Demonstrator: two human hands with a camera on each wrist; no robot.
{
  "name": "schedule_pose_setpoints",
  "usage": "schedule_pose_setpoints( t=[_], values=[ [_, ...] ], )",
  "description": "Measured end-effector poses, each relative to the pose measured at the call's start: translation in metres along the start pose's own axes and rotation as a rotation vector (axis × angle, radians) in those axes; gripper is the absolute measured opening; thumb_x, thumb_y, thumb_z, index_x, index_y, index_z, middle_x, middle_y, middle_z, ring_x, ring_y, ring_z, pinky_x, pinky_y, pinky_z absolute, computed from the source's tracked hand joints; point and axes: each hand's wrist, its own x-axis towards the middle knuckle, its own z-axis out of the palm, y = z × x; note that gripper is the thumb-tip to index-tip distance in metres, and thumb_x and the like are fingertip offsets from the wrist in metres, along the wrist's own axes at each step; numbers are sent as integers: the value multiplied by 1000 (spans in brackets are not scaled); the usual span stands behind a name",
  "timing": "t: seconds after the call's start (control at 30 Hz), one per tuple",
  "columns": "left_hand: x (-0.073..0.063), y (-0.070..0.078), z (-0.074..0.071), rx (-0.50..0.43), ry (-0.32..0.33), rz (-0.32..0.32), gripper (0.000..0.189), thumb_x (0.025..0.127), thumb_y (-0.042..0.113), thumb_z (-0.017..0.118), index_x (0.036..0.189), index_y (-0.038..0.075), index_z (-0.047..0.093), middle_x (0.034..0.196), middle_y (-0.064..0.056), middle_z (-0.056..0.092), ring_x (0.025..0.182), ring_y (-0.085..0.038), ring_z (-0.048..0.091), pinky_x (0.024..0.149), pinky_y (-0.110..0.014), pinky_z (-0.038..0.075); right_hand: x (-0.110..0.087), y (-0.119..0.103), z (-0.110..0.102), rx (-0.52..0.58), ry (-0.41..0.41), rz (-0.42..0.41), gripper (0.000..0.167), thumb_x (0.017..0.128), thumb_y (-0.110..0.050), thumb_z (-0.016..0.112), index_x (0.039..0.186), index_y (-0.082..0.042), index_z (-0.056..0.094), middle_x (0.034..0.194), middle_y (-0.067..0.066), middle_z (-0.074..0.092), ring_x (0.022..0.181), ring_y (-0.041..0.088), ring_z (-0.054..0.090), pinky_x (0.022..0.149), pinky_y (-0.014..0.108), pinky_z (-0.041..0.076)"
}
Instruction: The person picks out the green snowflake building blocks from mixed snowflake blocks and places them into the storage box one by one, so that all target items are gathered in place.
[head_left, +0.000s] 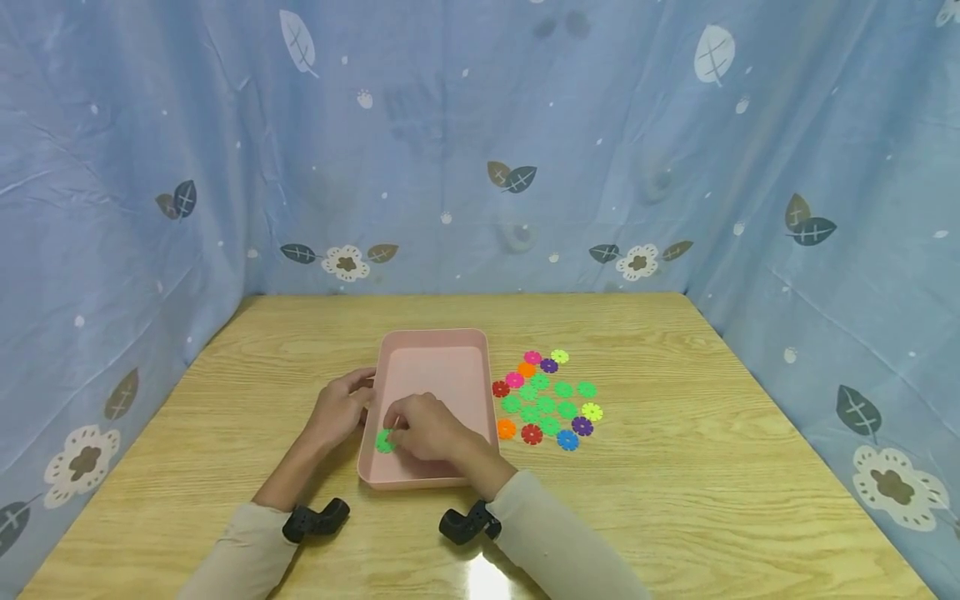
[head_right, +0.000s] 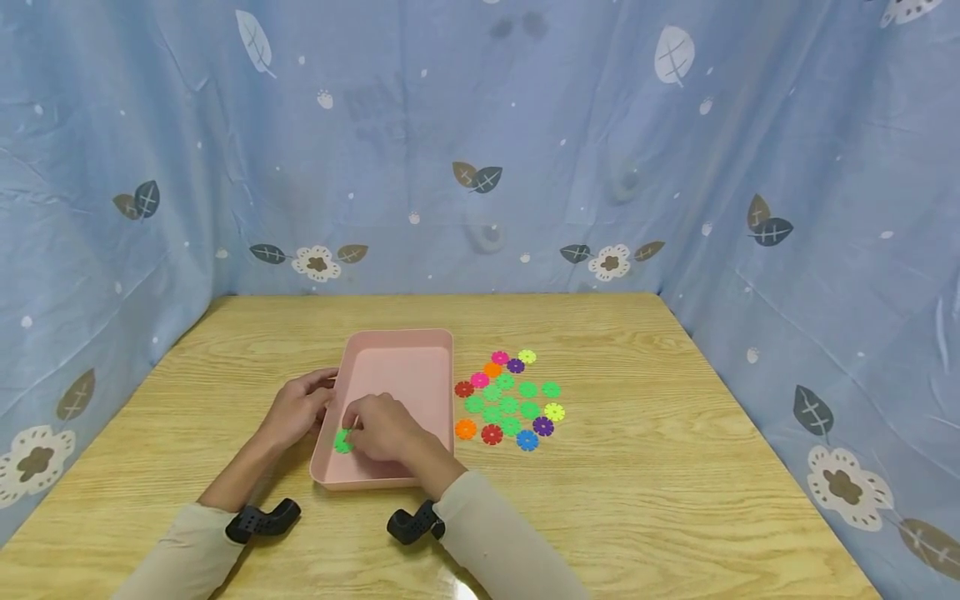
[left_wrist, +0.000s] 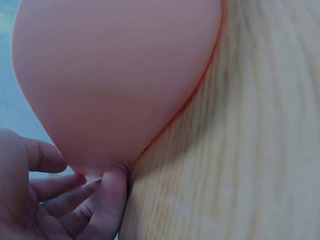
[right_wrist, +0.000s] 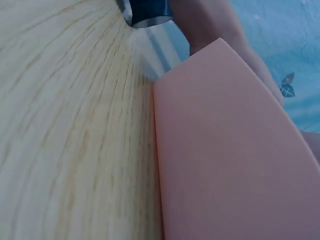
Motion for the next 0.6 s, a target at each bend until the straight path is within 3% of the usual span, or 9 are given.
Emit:
schedule_pose_setpoints(
  t=[0.23,0.6],
  values=[
    [0,0,0,8,-4,7,49,103,15,44,150,1,46,135,-24,61,68,-26,70,60,-35,59,0,0,2,-89,-5,-46,5,91,-16,76,88,-18,73,75,-13,61,72,6,52,67,19,43],
    [-2,-1,-1,-18,-41,1,49,105,15,42,152,0,41,140,-27,56,73,-27,72,63,-36,61,-1,-1,5,-142,-4,-66,4,92,-21,75,93,-18,74,70,-14,58,65,5,51,62,19,42]
  ],
)
